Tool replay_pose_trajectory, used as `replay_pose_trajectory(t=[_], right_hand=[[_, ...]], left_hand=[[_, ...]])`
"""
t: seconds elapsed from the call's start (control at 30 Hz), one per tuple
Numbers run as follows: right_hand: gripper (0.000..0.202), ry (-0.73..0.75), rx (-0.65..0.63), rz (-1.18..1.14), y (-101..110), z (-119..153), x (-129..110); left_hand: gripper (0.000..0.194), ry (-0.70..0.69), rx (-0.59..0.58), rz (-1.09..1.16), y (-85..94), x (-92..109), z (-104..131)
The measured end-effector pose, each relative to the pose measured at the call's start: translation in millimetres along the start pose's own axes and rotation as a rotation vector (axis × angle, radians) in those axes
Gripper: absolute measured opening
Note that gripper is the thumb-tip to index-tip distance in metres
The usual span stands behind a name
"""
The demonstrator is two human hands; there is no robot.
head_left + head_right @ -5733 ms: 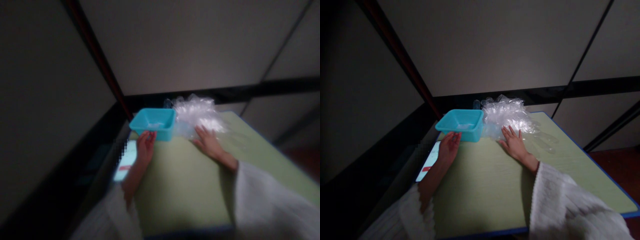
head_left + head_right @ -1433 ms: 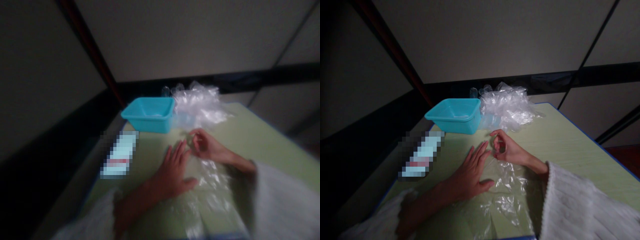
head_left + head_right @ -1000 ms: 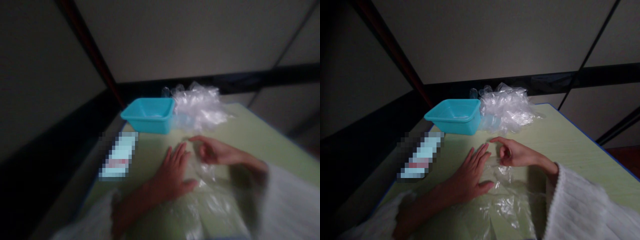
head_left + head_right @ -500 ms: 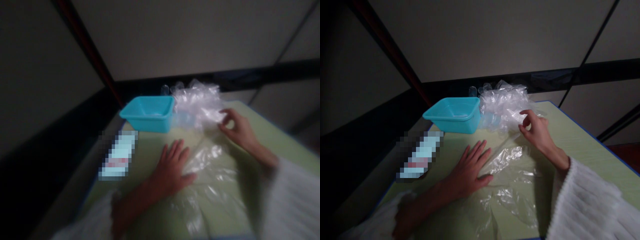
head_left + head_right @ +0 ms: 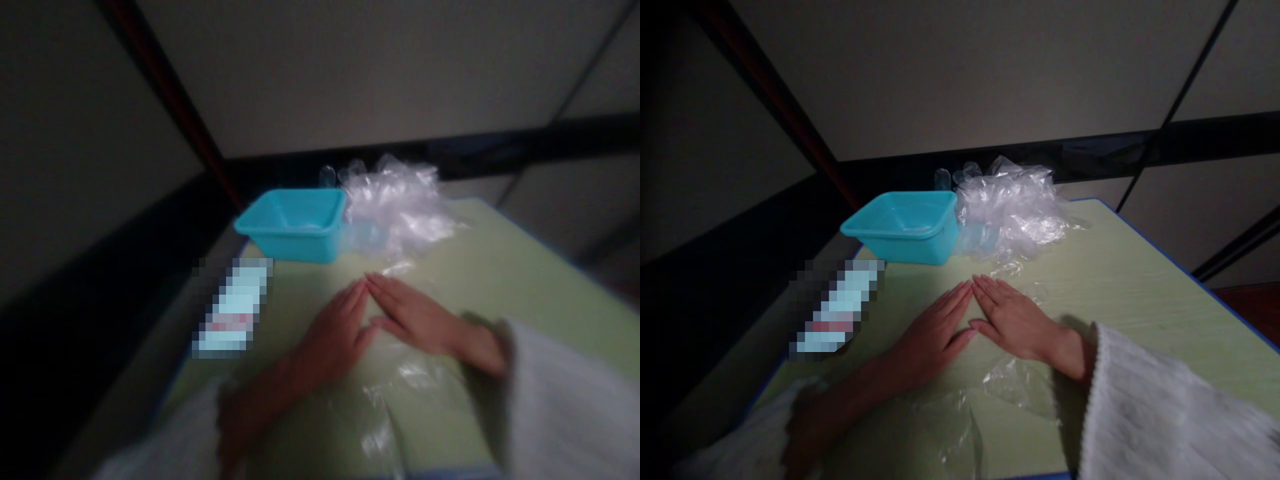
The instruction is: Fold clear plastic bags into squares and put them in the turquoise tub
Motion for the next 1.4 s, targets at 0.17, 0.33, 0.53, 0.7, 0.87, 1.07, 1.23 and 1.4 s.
replay_pose_trajectory(t=[0.17,0.33,0.53,0.7,0.87,1.07,1.23,1.4], right_hand=[[0.067,-0.048,0.012,0.074,-2,3,12],[0.068,-0.110,0.066,0.113,1,7,24],[0.069,-0.158,0.078,0.204,0,10,36],[0.066,-0.133,0.129,0.219,-2,10,44],[0.062,-0.114,0.140,0.191,3,7,56],[0.065,-0.172,0.099,0.179,22,0,59],[0.056,-0.152,0.154,0.123,32,4,21],[0.059,-0.086,0.062,0.068,15,13,-10]], left_hand=[[0.059,0.019,-0.043,-0.019,-1.9,-5,2],[0.063,0.022,-0.076,-0.013,-2.9,-9,6],[0.062,0.082,-0.111,-0.020,2.2,-22,15],[0.064,0.093,-0.125,-0.051,6.2,-30,18],[0.067,0.146,-0.108,-0.098,7.8,-38,18],[0.054,0.283,0.064,-0.168,14.7,-45,14],[0.046,0.115,0.219,-0.162,22.4,-15,10],[0.055,-0.038,0.053,-0.011,9.6,14,7]])
Point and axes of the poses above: each hand's wrist, its own z-axis away from the middle knuckle, its own y-axis out of the back of the hand, x = y × z, the point moved 3 cm from there along -z, towards the middle knuckle, and after that the axes turned 12 degrees about -y, right-handed, at the moved point
